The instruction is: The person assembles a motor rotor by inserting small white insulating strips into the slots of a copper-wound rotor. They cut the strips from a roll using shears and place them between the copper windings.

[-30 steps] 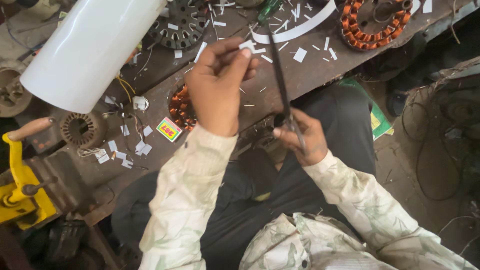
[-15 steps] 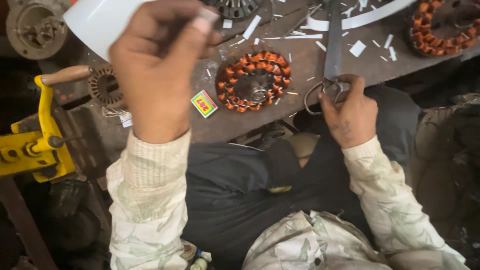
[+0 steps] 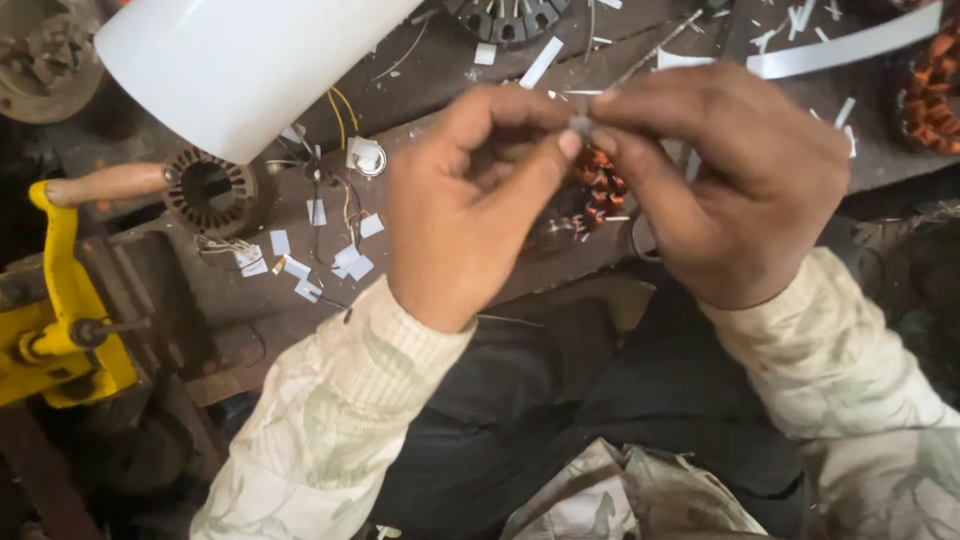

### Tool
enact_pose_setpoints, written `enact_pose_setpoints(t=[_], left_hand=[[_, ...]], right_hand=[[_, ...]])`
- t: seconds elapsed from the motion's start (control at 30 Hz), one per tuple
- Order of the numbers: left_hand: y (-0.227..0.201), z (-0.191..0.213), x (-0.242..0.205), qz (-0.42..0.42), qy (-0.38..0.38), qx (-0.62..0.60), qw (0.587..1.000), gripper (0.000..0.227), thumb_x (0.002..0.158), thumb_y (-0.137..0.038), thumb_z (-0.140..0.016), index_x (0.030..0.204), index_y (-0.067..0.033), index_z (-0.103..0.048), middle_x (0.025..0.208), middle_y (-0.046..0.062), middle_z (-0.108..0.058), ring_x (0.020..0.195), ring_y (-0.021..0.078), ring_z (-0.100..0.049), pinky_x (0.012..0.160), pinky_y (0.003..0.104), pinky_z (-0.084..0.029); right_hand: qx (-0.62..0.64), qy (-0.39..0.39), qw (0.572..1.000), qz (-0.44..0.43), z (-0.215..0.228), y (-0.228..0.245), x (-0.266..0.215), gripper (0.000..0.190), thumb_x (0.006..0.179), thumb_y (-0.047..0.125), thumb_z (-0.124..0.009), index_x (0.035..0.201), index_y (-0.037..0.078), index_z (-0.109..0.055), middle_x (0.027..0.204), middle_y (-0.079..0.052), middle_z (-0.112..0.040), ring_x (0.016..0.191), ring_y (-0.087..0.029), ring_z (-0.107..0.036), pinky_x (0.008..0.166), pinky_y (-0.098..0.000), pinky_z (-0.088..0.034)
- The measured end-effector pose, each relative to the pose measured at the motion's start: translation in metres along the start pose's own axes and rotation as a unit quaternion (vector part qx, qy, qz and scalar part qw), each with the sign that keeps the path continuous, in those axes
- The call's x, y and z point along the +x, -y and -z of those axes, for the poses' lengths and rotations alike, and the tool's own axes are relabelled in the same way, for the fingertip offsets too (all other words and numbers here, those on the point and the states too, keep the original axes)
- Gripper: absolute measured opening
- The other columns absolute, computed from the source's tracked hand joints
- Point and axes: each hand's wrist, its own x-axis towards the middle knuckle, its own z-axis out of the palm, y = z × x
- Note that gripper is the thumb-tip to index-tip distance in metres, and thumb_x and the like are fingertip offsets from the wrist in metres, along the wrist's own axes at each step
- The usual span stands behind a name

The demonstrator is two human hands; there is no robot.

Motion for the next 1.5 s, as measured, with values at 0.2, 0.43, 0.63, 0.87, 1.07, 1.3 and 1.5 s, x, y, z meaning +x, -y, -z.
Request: enact_pose_setpoints(t=[0.2, 0.43, 0.63, 0.87, 1.07, 1.3, 1.5], left_hand=[[0.0, -0.01, -0.006, 0.114, 0.011, -0.093, 0.989, 0.014, 0.101, 0.002, -0.071, 0.115, 0.0044, -0.07, 0.101, 0.007, -0.074, 0.09, 0.0095, -0.071, 0.081, 0.023, -0.06], [-0.01, -0.021, -0.024, 0.027, 0.053, -0.001, 0.998, 0.012, 0.104, 0.002, -0.072, 0.115, 0.0067, -0.069, 0.114, 0.011, -0.068, 0.105, 0.0154, -0.073, 0.094, 0.026, -0.062], [0.001, -0.035, -0.044, 0.089, 0.029, -0.161, 0.982, 0.013, 0.106, 0.007, -0.065, 0.118, 0.0084, -0.065, 0.114, 0.012, -0.067, 0.109, 0.0195, -0.073, 0.105, 0.032, -0.059], [0.002, -0.038, -0.057, 0.009, -0.028, -0.049, 0.998, 0.005, 0.107, 0.003, -0.066, 0.11, 0.0054, -0.064, 0.115, 0.007, -0.058, 0.101, 0.0109, -0.062, 0.092, 0.024, -0.053], [0.0, -0.04, -0.057, -0.028, -0.039, 0.059, 0.997, 0.003, 0.106, 0.002, -0.066, 0.107, 0.0029, -0.063, 0.111, 0.006, -0.06, 0.099, 0.0106, -0.061, 0.089, 0.023, -0.052], [0.014, -0.044, -0.058, 0.018, -0.04, -0.102, 0.994, 0.01, 0.11, -0.002, -0.063, 0.119, -0.0005, -0.06, 0.11, 0.004, -0.061, 0.098, 0.0093, -0.062, 0.089, 0.023, -0.052], [0.018, -0.043, -0.057, 0.083, 0.009, -0.228, 0.97, 0.02, 0.106, -0.001, -0.064, 0.126, 0.0007, -0.061, 0.12, 0.008, -0.064, 0.113, 0.0132, -0.065, 0.104, 0.03, -0.055]], right_hand=[[0.171, -0.015, 0.98, -0.099, -0.006, -0.013, -0.016, 0.018, 0.097, -0.004, -0.073, 0.114, -0.005, -0.065, 0.111, -0.016, -0.07, 0.093, -0.02, -0.072, 0.079, -0.0281, -0.059], [0.139, -0.027, 0.99, 0.026, 0.003, -0.03, -0.029, 0.02, 0.083, -0.006, -0.08, 0.099, -0.005, -0.067, 0.097, -0.015, -0.07, 0.089, -0.025, -0.073, 0.078, -0.0338, -0.062], [0.143, -0.001, 0.976, 0.164, 0.011, -0.034, -0.026, 0.027, 0.078, -0.006, -0.086, 0.098, -0.003, -0.067, 0.096, -0.016, -0.064, 0.085, -0.029, -0.072, 0.074, -0.0352, -0.063], [0.229, 0.003, 0.972, -0.045, 0.006, -0.019, -0.04, 0.023, 0.081, -0.005, -0.079, 0.101, -0.005, -0.068, 0.1, -0.017, -0.071, 0.091, -0.024, -0.074, 0.075, -0.0298, -0.062], [0.252, 0.011, 0.965, -0.073, 0.003, -0.019, -0.051, 0.015, 0.092, -0.006, -0.074, 0.107, -0.005, -0.07, 0.102, -0.017, -0.072, 0.089, -0.019, -0.074, 0.076, -0.0243, -0.06], [0.272, -0.023, 0.957, -0.095, -0.007, -0.015, -0.062, 0.016, 0.096, -0.004, -0.072, 0.11, -0.005, -0.064, 0.111, -0.015, -0.067, 0.097, -0.016, -0.068, 0.084, -0.0242, -0.056], [0.387, -0.044, 0.913, -0.122, -0.011, -0.025, -0.062, 0.013, 0.095, -0.003, -0.074, 0.104, -0.001, -0.065, 0.112, -0.014, -0.065, 0.104, -0.019, -0.066, 0.093, -0.0287, -0.056]])
